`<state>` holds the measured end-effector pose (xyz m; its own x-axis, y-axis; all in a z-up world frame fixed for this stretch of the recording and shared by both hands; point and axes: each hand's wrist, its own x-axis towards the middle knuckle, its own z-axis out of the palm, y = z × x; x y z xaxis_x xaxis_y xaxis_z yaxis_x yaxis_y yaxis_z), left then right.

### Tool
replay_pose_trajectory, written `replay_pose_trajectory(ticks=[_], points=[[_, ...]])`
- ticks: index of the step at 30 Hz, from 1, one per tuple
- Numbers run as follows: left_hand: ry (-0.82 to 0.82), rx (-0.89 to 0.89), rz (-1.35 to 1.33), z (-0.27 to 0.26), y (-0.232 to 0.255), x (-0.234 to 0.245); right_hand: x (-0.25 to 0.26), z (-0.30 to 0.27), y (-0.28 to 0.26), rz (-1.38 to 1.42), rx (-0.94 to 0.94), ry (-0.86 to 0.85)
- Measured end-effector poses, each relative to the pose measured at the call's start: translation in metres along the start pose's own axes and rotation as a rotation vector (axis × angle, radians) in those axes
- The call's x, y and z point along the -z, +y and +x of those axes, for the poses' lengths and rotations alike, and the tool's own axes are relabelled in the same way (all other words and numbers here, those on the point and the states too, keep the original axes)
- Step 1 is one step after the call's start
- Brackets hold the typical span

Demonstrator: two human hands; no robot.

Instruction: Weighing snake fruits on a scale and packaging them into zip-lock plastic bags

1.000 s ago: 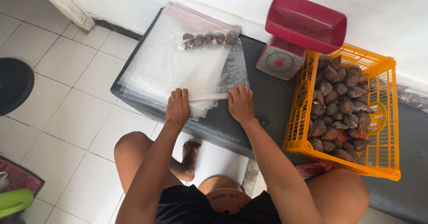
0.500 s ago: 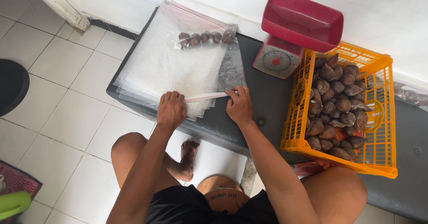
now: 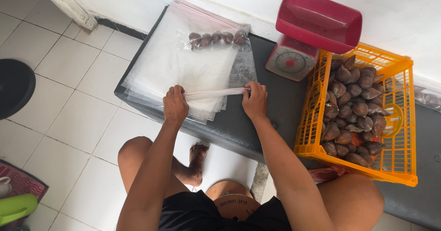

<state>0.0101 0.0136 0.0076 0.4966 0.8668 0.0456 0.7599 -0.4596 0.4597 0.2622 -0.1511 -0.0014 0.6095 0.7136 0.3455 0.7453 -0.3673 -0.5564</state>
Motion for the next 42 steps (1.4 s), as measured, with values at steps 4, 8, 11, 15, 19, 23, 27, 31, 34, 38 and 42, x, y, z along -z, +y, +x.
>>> replay_pose_trajectory(ticks=[4, 8, 11, 15, 19, 23, 27, 31, 34, 38, 42], points=[[0.01, 0.009, 0.034, 0.004, -0.004, -0.007, -0.005, 0.015, 0.032, 0.137, 0.008, 0.003], [0.026, -0.014, 0.07, 0.008, -0.01, -0.012, -0.001, 0.021, 0.044, 0.251, -0.072, -0.019], [-0.004, -0.096, 0.207, 0.008, -0.006, 0.003, -0.002, 0.019, 0.041, 0.262, -0.064, 0.017], [-0.199, -0.317, 0.526, 0.018, -0.012, -0.004, -0.001, 0.011, 0.033, 0.194, 0.023, 0.108], [-0.29, -0.471, 0.645, 0.017, 0.002, 0.02, 0.002, 0.006, 0.023, 0.084, 0.113, 0.151], [-0.374, -0.545, 0.596, 0.016, 0.024, 0.038, -0.002, 0.001, 0.027, -0.041, 0.199, 0.156], [-0.391, -0.529, 0.504, 0.014, 0.044, 0.048, 0.006, -0.004, 0.013, -0.068, 0.194, 0.144], [-0.411, -0.473, 0.436, 0.016, 0.05, 0.044, 0.004, -0.006, 0.013, -0.088, 0.195, 0.132], [-0.397, -0.435, 0.439, 0.024, 0.051, 0.041, 0.0, -0.002, 0.016, -0.103, 0.184, 0.141], [-0.364, -0.356, 0.355, 0.035, 0.039, 0.026, -0.002, 0.001, 0.019, -0.006, 0.088, 0.135], [-0.322, -0.225, 0.207, 0.044, 0.033, 0.02, -0.002, 0.003, 0.023, 0.097, -0.016, 0.127]])
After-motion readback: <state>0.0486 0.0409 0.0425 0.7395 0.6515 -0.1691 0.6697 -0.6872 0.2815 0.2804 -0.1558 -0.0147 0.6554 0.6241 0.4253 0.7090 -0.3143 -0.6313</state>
